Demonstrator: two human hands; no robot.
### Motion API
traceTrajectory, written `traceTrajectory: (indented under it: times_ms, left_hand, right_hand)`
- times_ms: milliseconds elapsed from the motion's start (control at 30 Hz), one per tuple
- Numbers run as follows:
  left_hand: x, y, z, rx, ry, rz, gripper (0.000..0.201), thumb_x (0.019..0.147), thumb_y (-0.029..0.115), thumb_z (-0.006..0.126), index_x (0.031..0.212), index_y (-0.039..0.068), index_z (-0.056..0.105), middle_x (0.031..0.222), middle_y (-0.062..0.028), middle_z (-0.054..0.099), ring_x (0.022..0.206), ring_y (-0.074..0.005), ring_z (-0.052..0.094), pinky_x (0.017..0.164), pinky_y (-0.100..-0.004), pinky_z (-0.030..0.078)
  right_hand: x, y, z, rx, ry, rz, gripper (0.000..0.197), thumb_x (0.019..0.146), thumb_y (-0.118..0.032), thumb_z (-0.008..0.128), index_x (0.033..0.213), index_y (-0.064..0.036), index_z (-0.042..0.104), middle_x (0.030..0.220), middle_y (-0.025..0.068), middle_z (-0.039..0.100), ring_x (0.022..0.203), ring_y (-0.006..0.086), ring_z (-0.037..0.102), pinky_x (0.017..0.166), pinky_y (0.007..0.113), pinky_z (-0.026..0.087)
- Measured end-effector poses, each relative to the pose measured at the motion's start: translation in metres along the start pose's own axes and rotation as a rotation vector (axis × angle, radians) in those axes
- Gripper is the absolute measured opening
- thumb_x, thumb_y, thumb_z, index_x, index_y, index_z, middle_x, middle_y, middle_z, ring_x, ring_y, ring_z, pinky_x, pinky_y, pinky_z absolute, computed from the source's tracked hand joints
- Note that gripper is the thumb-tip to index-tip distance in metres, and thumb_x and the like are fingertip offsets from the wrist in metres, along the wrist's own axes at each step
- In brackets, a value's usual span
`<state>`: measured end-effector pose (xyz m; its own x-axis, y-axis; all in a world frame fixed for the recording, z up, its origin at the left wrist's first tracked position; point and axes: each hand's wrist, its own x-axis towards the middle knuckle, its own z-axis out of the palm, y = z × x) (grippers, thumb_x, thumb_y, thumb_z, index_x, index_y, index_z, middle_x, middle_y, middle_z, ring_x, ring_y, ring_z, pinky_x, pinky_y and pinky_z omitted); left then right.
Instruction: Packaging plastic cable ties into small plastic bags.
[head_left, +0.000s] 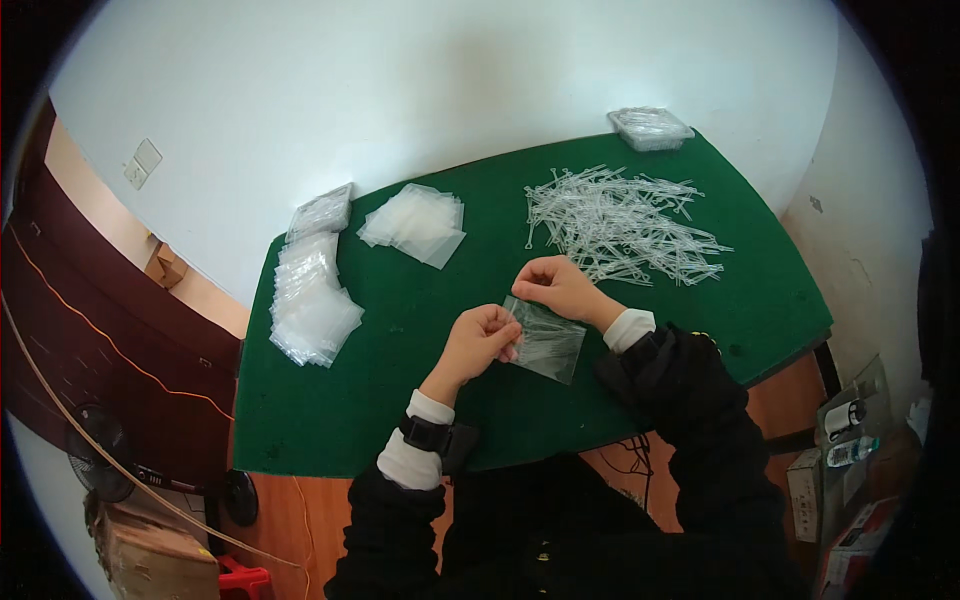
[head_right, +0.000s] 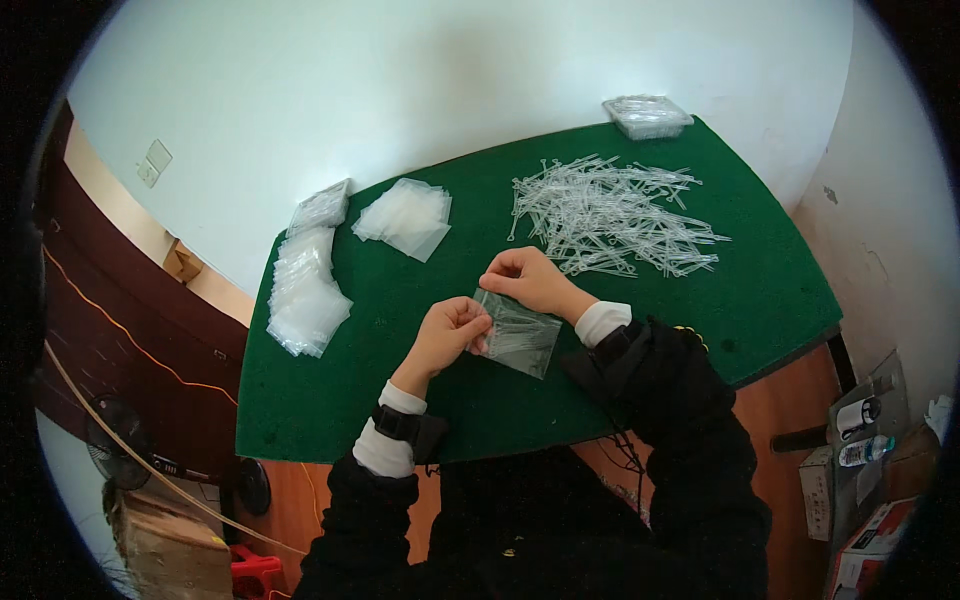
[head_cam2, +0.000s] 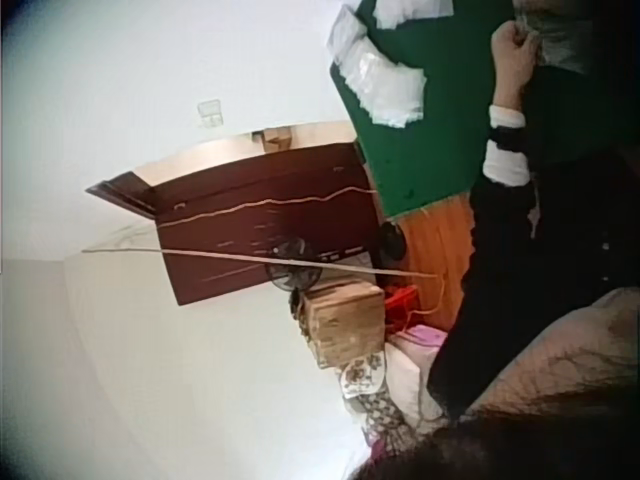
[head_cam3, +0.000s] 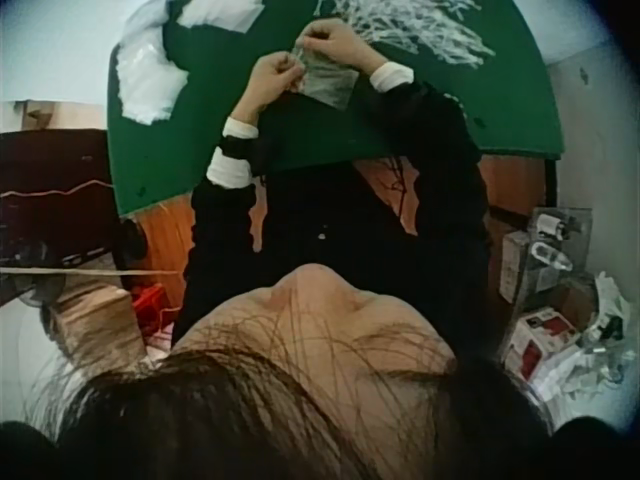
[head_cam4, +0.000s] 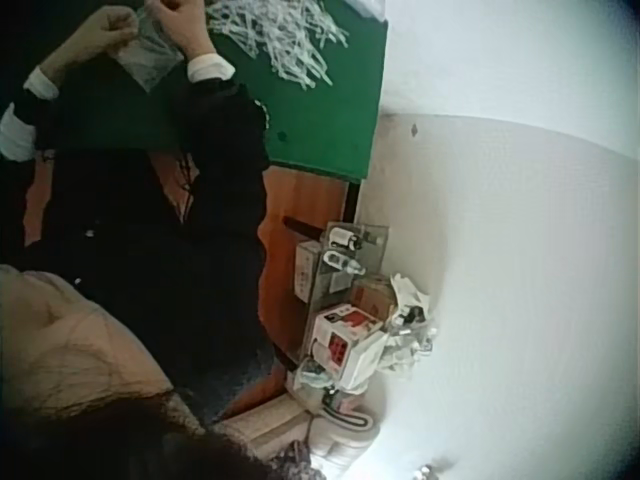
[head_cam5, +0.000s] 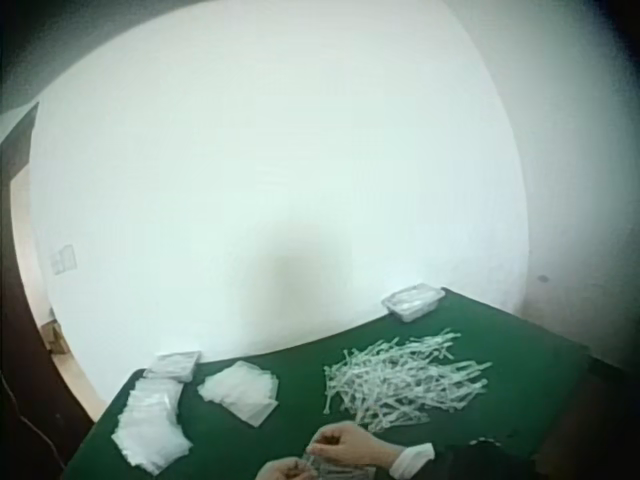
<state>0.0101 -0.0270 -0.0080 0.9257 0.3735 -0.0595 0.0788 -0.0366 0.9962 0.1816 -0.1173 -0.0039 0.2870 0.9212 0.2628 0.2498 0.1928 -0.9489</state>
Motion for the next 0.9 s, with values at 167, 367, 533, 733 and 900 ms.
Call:
traceTrajectory:
  times_ms: [167,367,533,733,900]
  left_hand:
    - [0.001,-0.003,0.003,0.075,-0.003,0.012,0.01,0.086,0.01,0.056,0.083,0.002,0.053,0.071,-0.003,0.059,0.054,-0.0085,0.055,0.048,-0.0208,0.044]
    - [0.001,-0.007,0.007,0.022,0.028,0.06,0.012,0.087,0.012,0.053,0.083,0.0,0.054,0.069,-0.003,0.059,0.054,-0.0081,0.055,0.048,-0.0204,0.043]
    - [0.003,-0.008,0.006,0.119,0.089,0.069,0.017,0.089,0.015,0.051,0.084,0.0,0.057,0.069,-0.0032,0.06,0.055,-0.008,0.055,0.049,-0.0205,0.043]
    - [0.003,-0.008,0.004,0.164,0.127,0.046,0.018,0.09,0.016,0.05,0.085,0.0,0.058,0.069,-0.0033,0.06,0.056,-0.0083,0.056,0.049,-0.0205,0.043]
    - [0.004,-0.009,0.001,0.181,0.139,0.054,0.019,0.089,0.017,0.05,0.084,0.0,0.058,0.069,-0.0032,0.06,0.056,-0.0087,0.056,0.049,-0.0201,0.043]
  right_hand:
    - [-0.002,0.0,0.003,-0.025,-0.135,0.0,0.014,0.077,-0.014,0.065,0.075,-0.0005,0.062,0.065,-0.0007,0.058,0.06,0.0053,0.048,0.055,0.022,0.04]
    - [-0.004,-0.001,0.005,-0.041,-0.209,0.014,0.014,0.074,-0.014,0.066,0.075,-0.0004,0.062,0.063,0.0006,0.058,0.058,0.0063,0.048,0.054,0.023,0.04]
    - [-0.003,-0.004,0.003,-0.14,-0.141,-0.003,0.014,0.074,-0.013,0.065,0.074,0.0001,0.062,0.062,0.0027,0.058,0.057,0.0071,0.049,0.053,0.024,0.04]
    - [0.0,0.005,0.001,-0.132,-0.045,-0.014,0.014,0.079,-0.013,0.062,0.075,0.0001,0.061,0.064,-0.0001,0.057,0.059,0.0051,0.047,0.054,0.022,0.039]
    - [0.001,0.008,0.0,-0.121,0.041,0.004,0.014,0.079,-0.013,0.062,0.075,0.0004,0.061,0.063,-0.0001,0.056,0.059,0.0053,0.047,0.054,0.022,0.039]
